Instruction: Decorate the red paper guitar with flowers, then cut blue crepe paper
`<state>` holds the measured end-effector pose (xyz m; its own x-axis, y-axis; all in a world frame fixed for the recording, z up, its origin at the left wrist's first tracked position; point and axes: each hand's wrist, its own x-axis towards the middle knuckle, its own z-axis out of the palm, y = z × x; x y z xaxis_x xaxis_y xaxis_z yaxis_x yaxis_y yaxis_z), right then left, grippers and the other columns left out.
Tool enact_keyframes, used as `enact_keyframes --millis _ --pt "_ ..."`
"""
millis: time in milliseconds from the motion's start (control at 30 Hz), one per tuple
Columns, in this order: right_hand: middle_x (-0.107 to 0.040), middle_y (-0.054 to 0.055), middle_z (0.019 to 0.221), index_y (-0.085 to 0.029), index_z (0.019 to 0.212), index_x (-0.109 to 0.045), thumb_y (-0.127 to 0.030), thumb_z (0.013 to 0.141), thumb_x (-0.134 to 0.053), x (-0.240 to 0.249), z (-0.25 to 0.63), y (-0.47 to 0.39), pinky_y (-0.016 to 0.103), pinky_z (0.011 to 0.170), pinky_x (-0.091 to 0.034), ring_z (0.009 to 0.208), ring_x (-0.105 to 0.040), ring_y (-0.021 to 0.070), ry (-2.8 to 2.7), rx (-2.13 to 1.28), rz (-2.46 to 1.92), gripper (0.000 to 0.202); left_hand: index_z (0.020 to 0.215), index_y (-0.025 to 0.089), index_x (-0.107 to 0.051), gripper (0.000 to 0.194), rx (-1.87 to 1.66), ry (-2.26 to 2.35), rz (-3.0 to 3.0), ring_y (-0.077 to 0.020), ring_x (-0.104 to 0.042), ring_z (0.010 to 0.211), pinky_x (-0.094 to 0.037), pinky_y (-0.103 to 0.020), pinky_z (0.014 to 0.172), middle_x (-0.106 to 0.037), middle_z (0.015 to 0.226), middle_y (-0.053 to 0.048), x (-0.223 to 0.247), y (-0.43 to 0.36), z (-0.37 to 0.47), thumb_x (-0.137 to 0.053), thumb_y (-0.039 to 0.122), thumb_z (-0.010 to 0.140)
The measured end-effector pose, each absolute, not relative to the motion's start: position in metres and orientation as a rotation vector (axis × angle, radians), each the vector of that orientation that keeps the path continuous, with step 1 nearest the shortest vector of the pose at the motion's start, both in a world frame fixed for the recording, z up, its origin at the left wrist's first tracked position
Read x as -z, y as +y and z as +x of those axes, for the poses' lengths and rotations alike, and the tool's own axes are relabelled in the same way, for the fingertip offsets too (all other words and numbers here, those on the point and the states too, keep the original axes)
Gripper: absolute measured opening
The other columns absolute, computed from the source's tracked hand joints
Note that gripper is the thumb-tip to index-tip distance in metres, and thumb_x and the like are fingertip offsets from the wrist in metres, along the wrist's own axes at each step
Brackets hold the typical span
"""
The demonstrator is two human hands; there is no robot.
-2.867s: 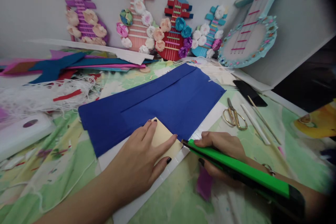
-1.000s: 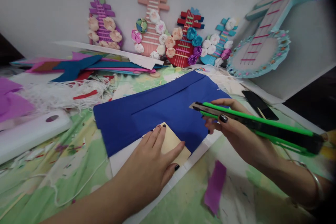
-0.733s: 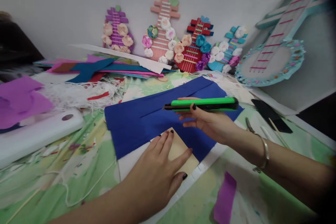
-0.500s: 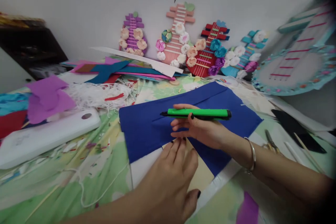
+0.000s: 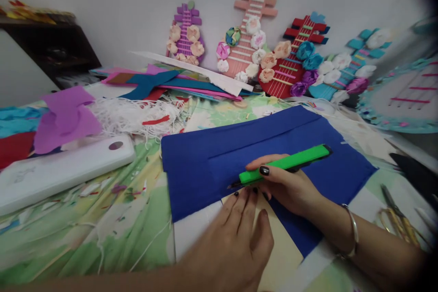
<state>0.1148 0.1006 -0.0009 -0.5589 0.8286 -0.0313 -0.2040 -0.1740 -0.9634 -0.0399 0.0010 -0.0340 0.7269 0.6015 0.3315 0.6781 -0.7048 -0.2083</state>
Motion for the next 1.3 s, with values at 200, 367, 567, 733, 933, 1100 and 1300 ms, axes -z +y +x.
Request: enact_keyframes --millis 200,367,567,733,933,1100,1300 --pt "-0.061 -0.001 0.057 -0.017 0.078 -0.064 -0.025 0.072 -0.074 0.001 0.113 0.099 0.018 0.042 -0.035 0.045 -0.049 0.0086 -1.44 -1.768 -0.854 0.015 0.13 0.0 -0.044 0.063 0.41 -1.002 -2.638 -0.0413 -0.049 0.125 -0.03 -0.049 0.106 -0.053 0.131 -0.031 0.036 0.001 -0.041 -0.042 0.05 0.092" --pt "-0.062 -0.001 0.059 -0.016 0.076 -0.059 -0.028 0.076 -0.074 0.002 0.113 0.098 0.018 0.041 -0.036 0.044 -0.049 0.0078 -1.522 -1.741 -0.82 0.019 0.132 0.0 -0.042 0.079 0.44 -1.026 -2.637 -0.0415 -0.048 0.126 -0.029 -0.048 0.107 -0.052 0.132 -0.03 0.038 -0.002 -0.041 -0.029 0.067 0.091" --pt "-0.064 0.0 0.061 -0.016 0.077 -0.06 -0.03 0.076 -0.075 0.003 0.116 0.099 0.018 0.043 -0.037 0.047 -0.051 0.0085 -1.633 -1.688 -0.847 0.021 0.135 0.0 -0.04 0.082 0.423 -1.084 -2.721 -0.0403 -0.046 0.128 -0.028 -0.049 0.108 -0.05 0.135 -0.03 0.036 -0.004 -0.041 -0.034 0.068 0.089" --pt "-0.066 0.001 0.065 -0.016 0.078 -0.062 -0.03 0.076 -0.075 0.004 0.117 0.1 0.02 0.048 -0.041 0.053 -0.057 0.0115 -1.688 -1.669 -0.865 0.019 0.134 -0.002 -0.04 0.082 0.441 -1.108 -2.768 -0.0403 -0.048 0.125 -0.026 -0.049 0.108 -0.048 0.134 -0.033 0.035 -0.005 -0.04 -0.038 0.066 0.089" --pt "-0.066 0.001 0.064 -0.016 0.078 -0.062 -0.029 0.077 -0.075 0.004 0.117 0.1 0.019 0.047 -0.04 0.052 -0.055 0.01 -1.677 -1.671 -0.858 0.018 0.134 -0.001 -0.04 0.08 0.425 -1.107 -2.777 -0.0412 -0.046 0.127 -0.026 -0.05 0.107 -0.049 0.134 -0.032 0.034 -0.005 -0.04 -0.037 0.066 0.089" --pt "-0.066 0.002 0.064 -0.015 0.077 -0.062 -0.028 0.077 -0.074 0.003 0.116 0.099 0.018 0.047 -0.04 0.053 -0.056 0.0105 -1.693 -1.652 -0.888 0.017 0.133 -0.001 -0.039 0.079 0.383 -1.098 -2.763 -0.0428 -0.046 0.127 -0.03 -0.049 0.106 -0.049 0.134 -0.033 0.03 -0.005 -0.04 -0.037 0.065 0.089" --pt "-0.066 0.001 0.063 -0.016 0.075 -0.063 -0.031 0.076 -0.075 0.003 0.116 0.099 0.018 0.046 -0.04 0.052 -0.056 0.0107 -1.728 -1.618 -0.913 0.019 0.132 -0.002 -0.04 0.077 0.373 -1.079 -2.773 -0.0439 -0.047 0.126 -0.033 -0.049 0.105 -0.049 0.133 -0.034 0.026 -0.003 -0.04 -0.034 0.062 0.091"
